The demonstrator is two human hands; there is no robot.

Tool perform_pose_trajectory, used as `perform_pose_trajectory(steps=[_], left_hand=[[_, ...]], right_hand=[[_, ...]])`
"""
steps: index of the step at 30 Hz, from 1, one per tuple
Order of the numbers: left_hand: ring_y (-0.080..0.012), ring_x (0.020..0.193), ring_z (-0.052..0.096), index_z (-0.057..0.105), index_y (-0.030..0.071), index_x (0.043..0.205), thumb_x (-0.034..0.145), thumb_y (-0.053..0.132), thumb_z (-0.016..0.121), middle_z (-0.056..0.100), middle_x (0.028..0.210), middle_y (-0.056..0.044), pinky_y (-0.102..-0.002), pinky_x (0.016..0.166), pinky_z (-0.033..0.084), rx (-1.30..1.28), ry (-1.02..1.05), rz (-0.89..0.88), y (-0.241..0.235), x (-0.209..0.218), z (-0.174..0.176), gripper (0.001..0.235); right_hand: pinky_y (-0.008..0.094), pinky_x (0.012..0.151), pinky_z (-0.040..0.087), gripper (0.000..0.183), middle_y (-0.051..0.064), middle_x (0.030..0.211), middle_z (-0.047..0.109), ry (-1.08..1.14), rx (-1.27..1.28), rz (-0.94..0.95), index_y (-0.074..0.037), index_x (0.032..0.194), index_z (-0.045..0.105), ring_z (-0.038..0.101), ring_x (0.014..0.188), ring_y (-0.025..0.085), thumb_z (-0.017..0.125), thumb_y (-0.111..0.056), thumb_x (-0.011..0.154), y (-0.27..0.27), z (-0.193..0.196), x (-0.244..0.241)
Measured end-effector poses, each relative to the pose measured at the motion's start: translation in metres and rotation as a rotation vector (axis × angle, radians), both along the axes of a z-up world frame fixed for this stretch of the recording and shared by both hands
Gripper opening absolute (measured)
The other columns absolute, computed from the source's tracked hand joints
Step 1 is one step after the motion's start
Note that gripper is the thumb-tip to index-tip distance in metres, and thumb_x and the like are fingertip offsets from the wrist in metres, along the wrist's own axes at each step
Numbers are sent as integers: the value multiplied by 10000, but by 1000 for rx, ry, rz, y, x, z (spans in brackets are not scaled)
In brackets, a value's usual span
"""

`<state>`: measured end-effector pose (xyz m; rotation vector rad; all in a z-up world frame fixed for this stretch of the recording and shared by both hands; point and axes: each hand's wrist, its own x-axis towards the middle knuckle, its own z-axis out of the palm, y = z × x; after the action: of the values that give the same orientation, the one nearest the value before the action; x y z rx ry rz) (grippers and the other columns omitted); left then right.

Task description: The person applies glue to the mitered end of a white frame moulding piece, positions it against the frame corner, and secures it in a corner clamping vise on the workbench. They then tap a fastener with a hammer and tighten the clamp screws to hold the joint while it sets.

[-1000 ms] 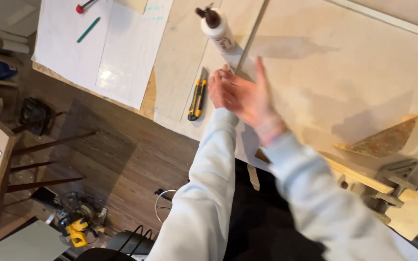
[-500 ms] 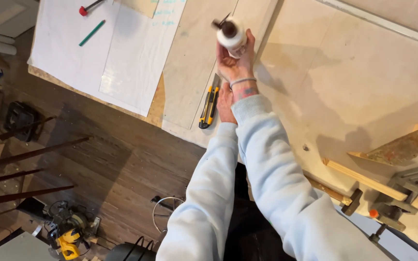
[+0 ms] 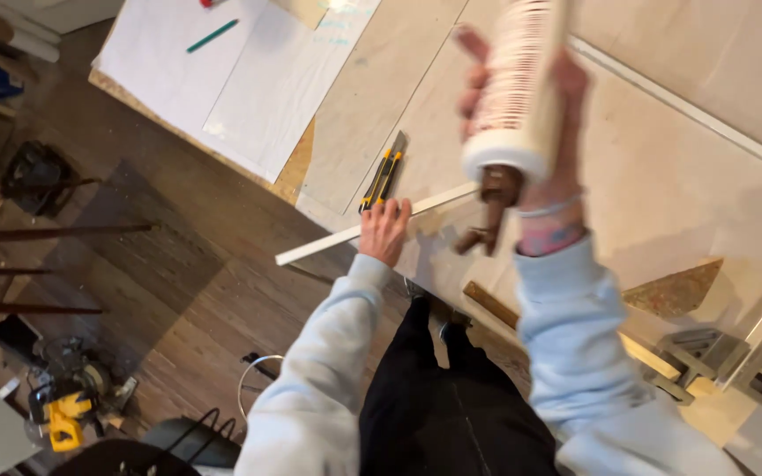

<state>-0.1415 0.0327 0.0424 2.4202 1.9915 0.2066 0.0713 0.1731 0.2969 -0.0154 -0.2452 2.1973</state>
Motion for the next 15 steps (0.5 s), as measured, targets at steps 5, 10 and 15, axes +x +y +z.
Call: perform_pose_trajectory(steps=[5, 10, 15], left_hand=[[-290, 989, 574, 627, 93, 1297, 785, 116, 674, 582, 1100, -90, -439, 809, 491, 106, 37, -11, -34, -64, 44, 515], [-289, 896, 605, 636, 136, 910, 876, 93, 658, 594, 924, -75, -446, 775, 471, 177, 27, 132, -44, -149, 77, 60], [-310, 895, 600, 532, 93, 865, 912, 100, 620, 576, 892, -93, -452, 787, 472, 187, -28, 122, -58, -171, 109, 100]], right_hand=[[376, 940, 635, 969, 143, 1096, 663, -129, 68, -89, 79, 1605, 310, 694, 1014, 262, 664, -585, 996, -35, 11, 105], [382, 968, 569, 697, 89, 1100, 642, -199, -182, -514, -44, 1567, 362, 683, 1008, 218, 565, -468, 1053, -64, 33, 165], [386, 979, 553, 590, 99, 1150, 615, -607, 111, -810, -56, 1594, 376, 645, 1031, 237, 609, -341, 1133, -76, -25, 234]])
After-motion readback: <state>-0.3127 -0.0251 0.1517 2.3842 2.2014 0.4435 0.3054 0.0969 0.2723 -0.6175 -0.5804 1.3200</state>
